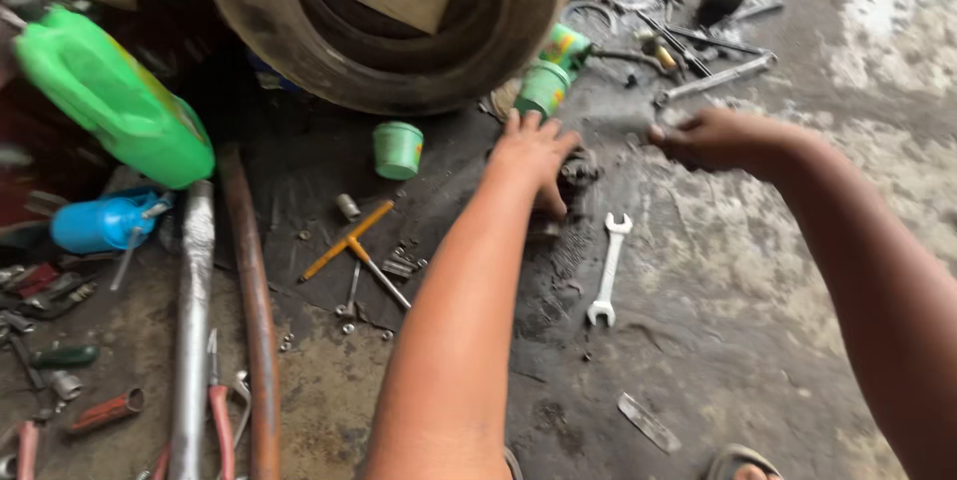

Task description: The person uses a wrench to tighten bolts on a metal engine cylinder head resting on the floor. They repeatedly adjust the tool and the part to secure the fasteners in a cluttered workshop environment.

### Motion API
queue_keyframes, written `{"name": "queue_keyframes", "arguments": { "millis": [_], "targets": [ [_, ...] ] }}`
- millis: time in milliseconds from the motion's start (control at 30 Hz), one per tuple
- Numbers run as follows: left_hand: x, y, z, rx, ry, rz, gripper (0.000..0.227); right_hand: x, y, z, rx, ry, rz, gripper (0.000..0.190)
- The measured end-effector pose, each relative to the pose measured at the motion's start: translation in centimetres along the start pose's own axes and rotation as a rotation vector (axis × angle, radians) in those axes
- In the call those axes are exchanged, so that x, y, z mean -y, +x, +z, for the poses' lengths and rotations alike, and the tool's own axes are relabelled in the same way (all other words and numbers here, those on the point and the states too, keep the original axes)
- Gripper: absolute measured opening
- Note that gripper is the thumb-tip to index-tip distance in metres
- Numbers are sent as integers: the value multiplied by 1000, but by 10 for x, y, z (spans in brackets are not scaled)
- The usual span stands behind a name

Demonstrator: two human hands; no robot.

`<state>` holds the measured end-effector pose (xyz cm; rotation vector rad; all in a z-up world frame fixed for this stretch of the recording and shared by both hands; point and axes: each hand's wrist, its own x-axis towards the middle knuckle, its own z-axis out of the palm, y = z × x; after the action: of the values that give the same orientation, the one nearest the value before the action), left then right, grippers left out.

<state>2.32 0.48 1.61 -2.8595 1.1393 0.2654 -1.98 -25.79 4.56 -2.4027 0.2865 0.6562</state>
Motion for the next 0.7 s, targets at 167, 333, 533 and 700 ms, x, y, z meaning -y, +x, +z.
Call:
{"name": "queue_keyframes", "arguments": {
  "millis": [167,333,533,700],
  "targets": [
    [0,13,-3,131,-41,-17,120,-14,-3,30,82,-33,-43,60],
    [-5,5,0,157,-154,-60,120,6,11,51,8,-168,1,73],
    [-7,5,-10,212,-181,-81,118,36,49,20,155,-650,-89,78],
    [-8,3,-11,203,-201,-87,117,67,46,16,271,-812,-72,72]
  ]
}}
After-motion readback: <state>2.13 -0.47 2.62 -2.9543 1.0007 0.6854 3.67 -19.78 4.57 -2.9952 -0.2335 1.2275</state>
